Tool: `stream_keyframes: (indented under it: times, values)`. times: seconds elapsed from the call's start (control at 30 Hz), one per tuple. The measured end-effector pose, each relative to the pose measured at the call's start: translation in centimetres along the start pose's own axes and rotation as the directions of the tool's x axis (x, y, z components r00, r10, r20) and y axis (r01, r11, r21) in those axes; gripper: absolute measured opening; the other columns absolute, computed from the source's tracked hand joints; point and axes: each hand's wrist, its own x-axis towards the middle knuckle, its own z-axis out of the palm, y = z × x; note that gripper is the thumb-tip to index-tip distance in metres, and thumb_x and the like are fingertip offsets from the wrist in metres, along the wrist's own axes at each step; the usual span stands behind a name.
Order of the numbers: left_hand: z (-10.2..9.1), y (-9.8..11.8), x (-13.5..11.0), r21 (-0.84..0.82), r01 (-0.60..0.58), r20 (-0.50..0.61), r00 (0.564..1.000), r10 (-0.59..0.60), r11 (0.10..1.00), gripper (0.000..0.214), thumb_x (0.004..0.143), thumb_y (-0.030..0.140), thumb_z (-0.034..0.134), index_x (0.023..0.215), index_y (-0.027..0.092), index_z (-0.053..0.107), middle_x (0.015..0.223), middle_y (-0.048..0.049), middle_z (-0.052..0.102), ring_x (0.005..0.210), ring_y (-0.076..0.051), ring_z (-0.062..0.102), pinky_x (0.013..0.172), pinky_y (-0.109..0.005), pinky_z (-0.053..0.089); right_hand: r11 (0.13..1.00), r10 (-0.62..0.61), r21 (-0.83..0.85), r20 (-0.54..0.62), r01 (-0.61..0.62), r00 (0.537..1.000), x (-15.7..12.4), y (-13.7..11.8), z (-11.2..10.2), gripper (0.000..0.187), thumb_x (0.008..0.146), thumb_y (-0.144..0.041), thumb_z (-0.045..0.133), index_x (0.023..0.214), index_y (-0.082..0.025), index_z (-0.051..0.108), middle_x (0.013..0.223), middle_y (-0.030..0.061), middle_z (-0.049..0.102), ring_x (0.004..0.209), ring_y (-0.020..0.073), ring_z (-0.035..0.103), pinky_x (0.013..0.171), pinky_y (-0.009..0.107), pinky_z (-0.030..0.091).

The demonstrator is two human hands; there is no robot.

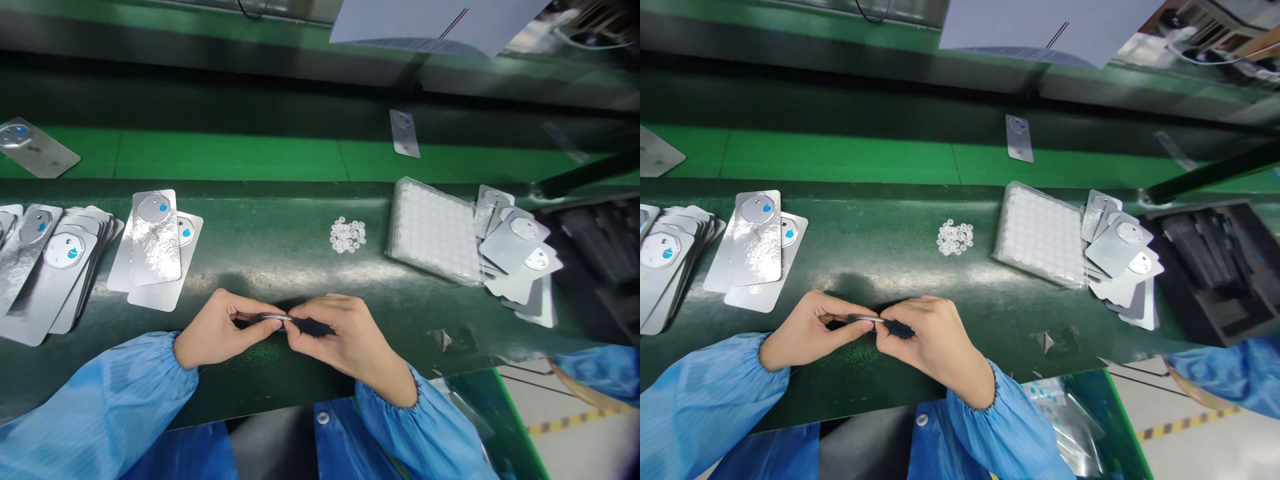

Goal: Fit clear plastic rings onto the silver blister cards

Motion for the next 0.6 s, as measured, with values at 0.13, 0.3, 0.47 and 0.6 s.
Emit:
stream_keyframes:
  times: [0.13, 0.3, 0.47, 0.6]
  values:
    - [0.2, 0.1, -0.1, 0.145, -0.056, -0.071, 0.995, 0.067, 0.988, 0.018, 0.091, 0.028, 0.073, 0.102, 0.021, 0.085, 0.078, -0.0019, 0.081, 0.067, -0.02, 0.074, 0.058, -0.025, 0.057, 0.999, -0.039, -0.004, -0.028, 0.039, 0.999, -0.1, 0.0, 0.1, 0.019, 0.095, -0.027, 0.065, 0.08, -0.023, 0.076, 0.067, -0.0006, 0.073, 0.055, 0.0148, 0.065, 0.062, 0.028, 0.048]
    - [0.3, 0.1, -0.3, 0.2, -0.113, -0.093, 0.987, 0.134, 0.973, 0.015, 0.09, 0.028, 0.073, 0.097, 0.022, 0.085, 0.082, -0.0016, 0.082, 0.064, -0.019, 0.074, 0.064, -0.026, 0.059, 0.999, -0.033, -0.026, -0.041, 0.032, 0.999, -0.2, -0.2, 0.4, 0.021, 0.095, -0.027, 0.062, 0.078, -0.024, 0.076, 0.064, 0.0, 0.072, 0.056, 0.0156, 0.065, 0.06, 0.029, 0.049]
    - [0.1, -0.3, -0.1, 0.18, -0.106, -0.105, 0.986, 0.126, 0.978, 0.015, 0.09, 0.028, 0.073, 0.098, 0.023, 0.084, 0.085, -0.0023, 0.082, 0.073, -0.021, 0.077, 0.069, -0.026, 0.06, 0.999, 0.035, 0.012, -0.006, -0.035, 0.999, 0.2, -0.2, 0.1, 0.026, 0.098, -0.032, 0.059, 0.08, -0.024, 0.076, 0.069, 0.0022, 0.073, 0.059, 0.0172, 0.066, 0.061, 0.029, 0.051]
    - [0.6, -0.4, 0.3, 0.031, -0.017, -0.074, 0.997, 0.019, 0.999, 0.02, 0.092, 0.029, 0.069, 0.103, 0.016, 0.081, 0.092, -0.0071, 0.081, 0.083, -0.023, 0.078, 0.074, -0.028, 0.061, 0.984, 0.086, 0.135, 0.193, -0.114, 0.977, 0.1, -0.1, -1.1, 0.024, 0.102, -0.036, 0.057, 0.09, -0.025, 0.074, 0.073, -0.0011, 0.074, 0.054, 0.015, 0.065, 0.053, 0.026, 0.046]
